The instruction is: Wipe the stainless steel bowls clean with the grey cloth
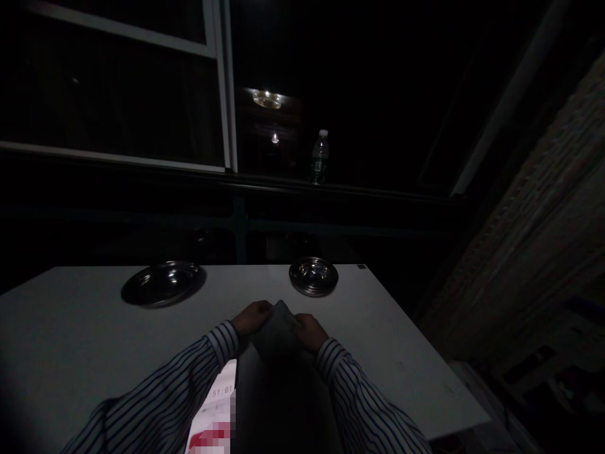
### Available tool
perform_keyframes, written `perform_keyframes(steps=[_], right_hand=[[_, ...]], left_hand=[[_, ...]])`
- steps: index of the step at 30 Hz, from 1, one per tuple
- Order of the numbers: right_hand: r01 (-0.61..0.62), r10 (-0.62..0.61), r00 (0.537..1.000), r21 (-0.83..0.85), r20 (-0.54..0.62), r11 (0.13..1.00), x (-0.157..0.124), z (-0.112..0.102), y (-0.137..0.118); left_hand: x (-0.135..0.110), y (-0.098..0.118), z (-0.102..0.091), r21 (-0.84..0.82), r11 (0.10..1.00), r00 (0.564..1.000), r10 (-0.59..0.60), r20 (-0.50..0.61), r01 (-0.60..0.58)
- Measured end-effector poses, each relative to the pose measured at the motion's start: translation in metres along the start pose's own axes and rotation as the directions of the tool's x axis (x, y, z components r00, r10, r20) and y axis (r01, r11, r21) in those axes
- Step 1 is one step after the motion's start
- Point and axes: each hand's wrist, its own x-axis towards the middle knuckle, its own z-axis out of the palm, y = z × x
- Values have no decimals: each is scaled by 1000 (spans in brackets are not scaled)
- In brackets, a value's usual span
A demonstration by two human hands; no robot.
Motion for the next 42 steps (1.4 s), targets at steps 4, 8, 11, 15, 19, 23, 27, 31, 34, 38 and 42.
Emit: perform_keyframes(steps=[4,8,11,15,19,23,27,31,34,38,42], right_hand=[[-37,36,998,-17,-47,999,1,-3,11],[-64,59,996,-88,-60,994,-4,-4,14],[-82,74,996,-189,-49,979,-12,-6,9],[-116,101,993,-367,-61,923,-29,-16,-7],[-124,68,989,-503,-128,855,-36,-31,-34],[-44,-25,992,-535,-120,844,-23,-36,-62],[74,-103,994,-546,-23,834,3,-26,-84],[180,-165,983,-575,79,798,28,-9,-105],[257,-211,966,-614,148,746,46,8,-123],[380,-280,925,-670,259,637,68,37,-157],[485,-330,873,-710,359,511,92,70,-191]], left_hand=[[-3,-9,-3,49,998,999,40,-24,-38],[-6,-14,-5,98,994,997,49,-58,-43],[-8,-15,-7,102,993,995,62,-76,-54],[-14,-20,-15,61,995,985,85,-152,-76],[-27,-31,-33,-45,993,957,93,-275,-110],[-49,-48,-52,-185,977,917,24,-399,-106],[-76,-67,-68,-332,936,868,-67,-491,-115],[-94,-91,-85,-496,855,796,-190,-574,-154],[-102,-113,-101,-600,773,707,-306,-637,-206],[-108,-137,-117,-693,664,602,-440,-666,-281],[-106,-152,-123,-736,578,554,-505,-662,-352]])
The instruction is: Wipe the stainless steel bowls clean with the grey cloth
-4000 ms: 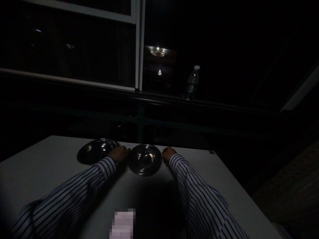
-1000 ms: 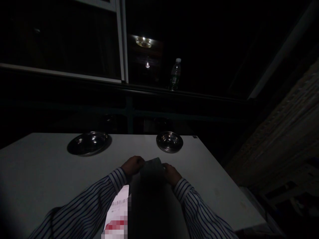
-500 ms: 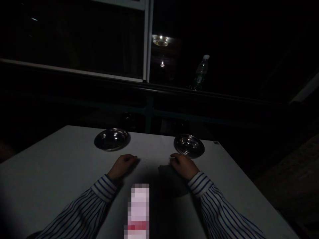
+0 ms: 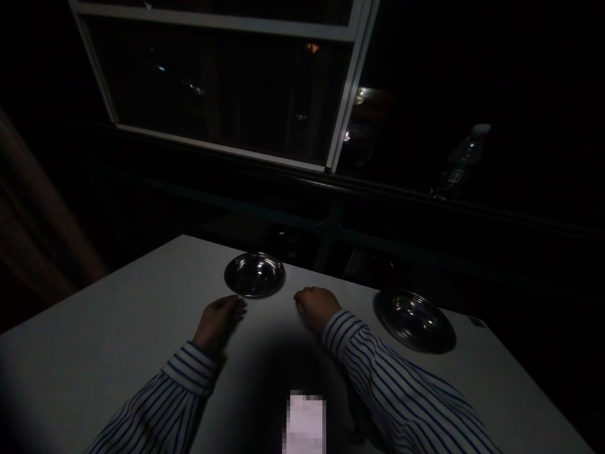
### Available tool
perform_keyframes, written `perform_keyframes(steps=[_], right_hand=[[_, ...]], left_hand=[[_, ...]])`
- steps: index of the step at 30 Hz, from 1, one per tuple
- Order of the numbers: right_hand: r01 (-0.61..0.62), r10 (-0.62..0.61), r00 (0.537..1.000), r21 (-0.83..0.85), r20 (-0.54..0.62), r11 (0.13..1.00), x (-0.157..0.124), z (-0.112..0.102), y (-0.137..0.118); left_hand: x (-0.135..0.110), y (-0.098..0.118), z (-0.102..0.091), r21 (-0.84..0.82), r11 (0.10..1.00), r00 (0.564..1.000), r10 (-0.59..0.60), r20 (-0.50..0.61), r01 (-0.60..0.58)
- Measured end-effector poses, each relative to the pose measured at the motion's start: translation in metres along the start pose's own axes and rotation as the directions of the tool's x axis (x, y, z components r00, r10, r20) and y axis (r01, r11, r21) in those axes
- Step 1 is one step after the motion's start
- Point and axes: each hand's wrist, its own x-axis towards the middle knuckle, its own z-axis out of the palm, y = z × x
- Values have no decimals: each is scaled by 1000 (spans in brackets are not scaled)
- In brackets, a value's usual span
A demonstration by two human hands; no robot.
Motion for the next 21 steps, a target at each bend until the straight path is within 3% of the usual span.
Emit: perform_keyframes(steps=[9,21], right_hand=[[194,-190,981,-161,40,968,74,13,-54],[346,-327,938,-258,116,902,101,22,-85]], left_hand=[[14,-4,-3,-184,981,998,-59,9,60],[16,-9,-6,-272,958,995,-78,57,91]])
